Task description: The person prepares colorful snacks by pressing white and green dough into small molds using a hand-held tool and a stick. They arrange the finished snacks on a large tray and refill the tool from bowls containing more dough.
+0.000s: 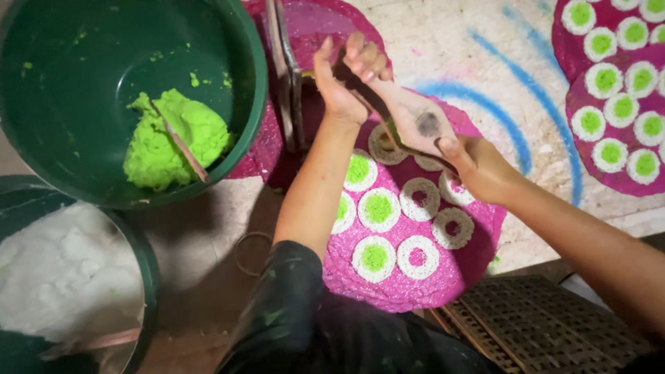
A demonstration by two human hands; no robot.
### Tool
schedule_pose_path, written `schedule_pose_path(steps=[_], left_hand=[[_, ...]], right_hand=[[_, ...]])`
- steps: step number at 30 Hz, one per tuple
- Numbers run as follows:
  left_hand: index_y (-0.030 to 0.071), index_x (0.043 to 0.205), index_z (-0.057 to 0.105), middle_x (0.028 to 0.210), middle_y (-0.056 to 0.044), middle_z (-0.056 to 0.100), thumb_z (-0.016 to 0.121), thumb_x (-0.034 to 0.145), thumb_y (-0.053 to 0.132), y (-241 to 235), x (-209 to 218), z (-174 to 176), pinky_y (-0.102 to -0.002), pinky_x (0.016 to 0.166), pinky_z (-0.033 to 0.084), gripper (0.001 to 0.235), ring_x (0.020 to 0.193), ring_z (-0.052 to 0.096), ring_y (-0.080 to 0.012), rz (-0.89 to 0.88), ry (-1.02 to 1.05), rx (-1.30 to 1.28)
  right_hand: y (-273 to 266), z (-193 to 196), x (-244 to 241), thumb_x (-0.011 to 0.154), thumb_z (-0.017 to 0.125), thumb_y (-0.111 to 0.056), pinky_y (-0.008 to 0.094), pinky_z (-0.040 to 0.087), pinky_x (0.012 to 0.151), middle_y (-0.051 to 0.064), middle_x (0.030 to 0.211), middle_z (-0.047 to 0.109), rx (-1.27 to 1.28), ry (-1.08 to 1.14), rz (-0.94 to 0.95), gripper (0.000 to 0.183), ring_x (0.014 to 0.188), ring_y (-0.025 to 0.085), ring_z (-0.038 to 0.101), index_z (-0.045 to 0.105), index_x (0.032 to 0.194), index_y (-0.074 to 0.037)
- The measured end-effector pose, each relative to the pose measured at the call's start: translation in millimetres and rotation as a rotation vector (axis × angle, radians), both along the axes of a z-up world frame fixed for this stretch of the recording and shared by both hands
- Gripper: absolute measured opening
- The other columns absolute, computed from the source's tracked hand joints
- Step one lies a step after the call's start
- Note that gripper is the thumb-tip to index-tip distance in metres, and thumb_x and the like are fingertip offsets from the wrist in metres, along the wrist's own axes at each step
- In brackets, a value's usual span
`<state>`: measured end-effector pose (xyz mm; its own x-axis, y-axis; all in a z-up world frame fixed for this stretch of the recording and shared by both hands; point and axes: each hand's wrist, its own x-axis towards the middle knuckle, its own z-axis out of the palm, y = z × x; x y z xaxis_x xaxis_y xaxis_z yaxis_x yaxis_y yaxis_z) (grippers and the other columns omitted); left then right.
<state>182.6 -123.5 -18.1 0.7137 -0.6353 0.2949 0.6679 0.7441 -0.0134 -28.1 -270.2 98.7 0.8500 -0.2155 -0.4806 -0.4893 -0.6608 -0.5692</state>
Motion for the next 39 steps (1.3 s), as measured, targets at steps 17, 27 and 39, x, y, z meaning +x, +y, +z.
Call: schedule_pose_path(steps=[17,27,39], left_hand=[[0.015,0.085,0.051,0.071,0.002,0.047,0.042,0.103,0.045,0,-73,50,-0.039,0.078,0.049,0.036,0.069,0.05,-0.0158,-0.043,0.027,0.13],[0.018,0.081,0.046,0.07,0.004,0.041,0.045,0.099,0.051,-15,-113,20,-0.037,0.073,0.044,0.037,0.066,0.045,-0.0142,-0.054,0.063,0.156],[0.017,0.081,0.047,0.067,0.003,0.042,0.039,0.101,0.05,-8,-110,39,-0.037,0.069,0.044,0.039,0.063,0.044,-0.0145,-0.01,-0.028,0.165]], right_hand=[[-28,6,-97,0.097,0.021,-0.07,0.037,0.052,0.062,0.011,0.067,0.068,0.169,0.128,-0.109,0.087,0.064,0.022,0.063,0.07,0.08,-0.001],[12,9,-123,0.097,0.027,-0.066,0.041,0.05,0.06,0.014,0.063,0.062,-0.08,0.059,-0.183,0.072,0.06,0.026,0.062,0.064,0.094,-0.005],[19,-4,-130,0.101,0.035,-0.065,0.038,0.046,0.055,0.009,0.066,0.058,0.068,-0.11,-0.225,0.075,0.06,0.021,0.055,0.065,0.088,0.002]])
